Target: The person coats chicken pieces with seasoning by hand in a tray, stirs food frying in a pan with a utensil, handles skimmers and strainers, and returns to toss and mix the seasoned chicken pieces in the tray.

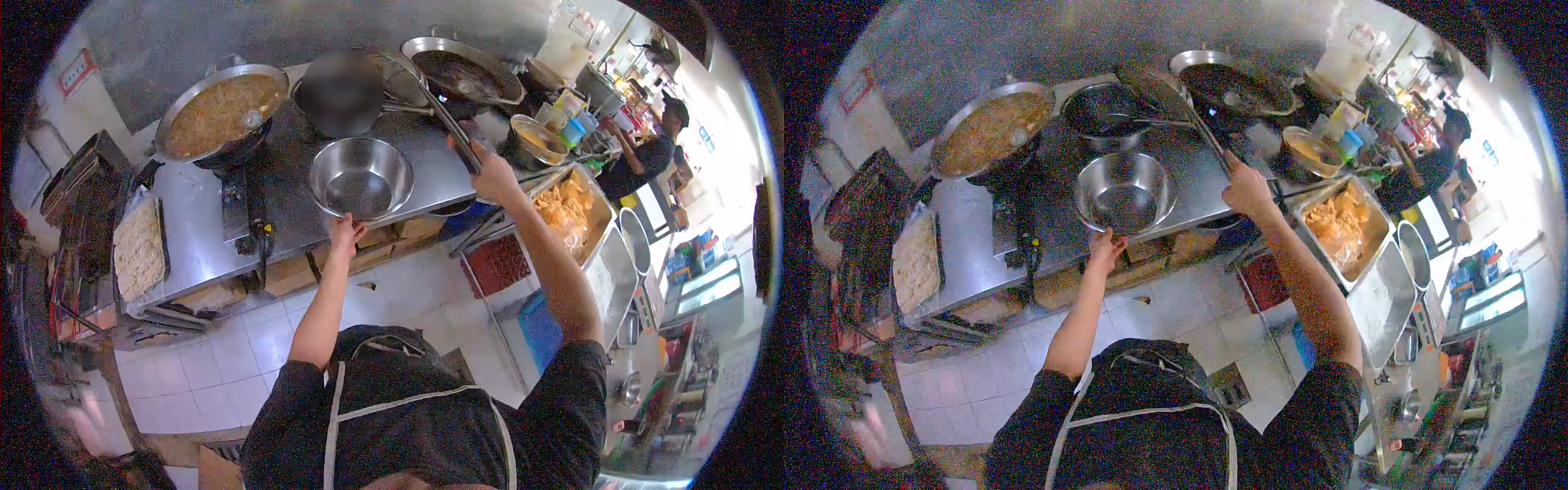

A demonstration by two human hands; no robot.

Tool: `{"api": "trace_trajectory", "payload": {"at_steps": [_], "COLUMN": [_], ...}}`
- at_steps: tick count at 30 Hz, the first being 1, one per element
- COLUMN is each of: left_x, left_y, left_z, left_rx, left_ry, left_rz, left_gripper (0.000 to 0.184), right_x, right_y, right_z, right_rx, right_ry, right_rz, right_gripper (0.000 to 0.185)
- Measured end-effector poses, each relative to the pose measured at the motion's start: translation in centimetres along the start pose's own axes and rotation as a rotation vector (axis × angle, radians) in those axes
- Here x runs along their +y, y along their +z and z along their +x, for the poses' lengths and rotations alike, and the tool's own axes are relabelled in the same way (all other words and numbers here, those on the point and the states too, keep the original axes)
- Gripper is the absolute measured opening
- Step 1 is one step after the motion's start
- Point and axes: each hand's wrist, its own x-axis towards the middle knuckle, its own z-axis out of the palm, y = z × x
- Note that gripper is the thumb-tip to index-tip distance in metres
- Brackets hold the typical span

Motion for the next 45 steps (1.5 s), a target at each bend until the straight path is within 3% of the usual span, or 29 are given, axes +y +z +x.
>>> {"api": "trace_trajectory", "payload": {"at_steps": [4,6,8,14,18,21,24,26,27,30,33,43,45], "left_x": [0.9,1.6,2.3,3.2,2.6,0.5,-1.0,-2.2,-2.8,-4.3,-4.3,-4.2,-4.2], "left_y": [-0.4,-0.5,-0.7,-2.5,-3.0,-4.6,-6.4,-8.3,-9.5,-12.9,-14.8,-18.1,-17.9], "left_z": [-0.6,-1.0,-0.9,1.6,-0.1,-2.2,-4.6,-5.8,-6.3,-7.7,-9.3,-11.0,-10.3], "left_rx": [0.045,0.069,0.105,0.028,-0.030,-0.034,-0.045,-0.049,-0.053,0.013,0.067,0.187,0.098], "left_ry": [0.026,0.030,0.040,0.119,0.053,-0.062,-0.177,-0.207,-0.230,-0.264,-0.293,-0.273,-0.258], "left_rz": [0.007,-0.004,-0.028,-0.054,-0.080,-0.071,0.000,0.026,0.047,0.048,0.021,-0.177,-0.192], "left_gripper": [0.016,0.016,0.016,0.015,0.019,0.024,0.026,0.027,0.027,0.027,0.027,0.030,0.032], "right_x": [0.3,0.0,0.7,-5.2,-7.9,-8.0,-6.5,-3.5,-3.6,-1.3,0.4,-1.2,-1.2], "right_y": [-0.9,-1.5,-0.2,1.9,4.5,6.4,5.9,5.3,3.3,0.8,0.0,-0.4,-0.4], "right_z": [-1.7,-3.5,-5.5,-15.0,-17.4,-17.0,-14.5,-11.8,-10.5,-5.0,0.5,2.1,1.6], "right_rx": [0.070,0.091,0.265,-0.191,-0.278,-0.370,-0.167,0.105,-0.073,0.098,0.119,-0.052,-0.077], "right_ry": [-0.050,-0.044,-0.260,0.216,0.452,0.384,0.230,-0.212,0.045,-0.159,-0.042,-0.081,-0.076], "right_rz": [0.013,0.173,0.171,1.137,1.436,1.402,1.228,0.586,0.845,0.468,0.150,0.024,0.057], "right_gripper": [0.071,0.070,0.068,0.065,0.064,0.062,0.063,0.069,0.069,0.071,0.073,0.070,0.070]}}
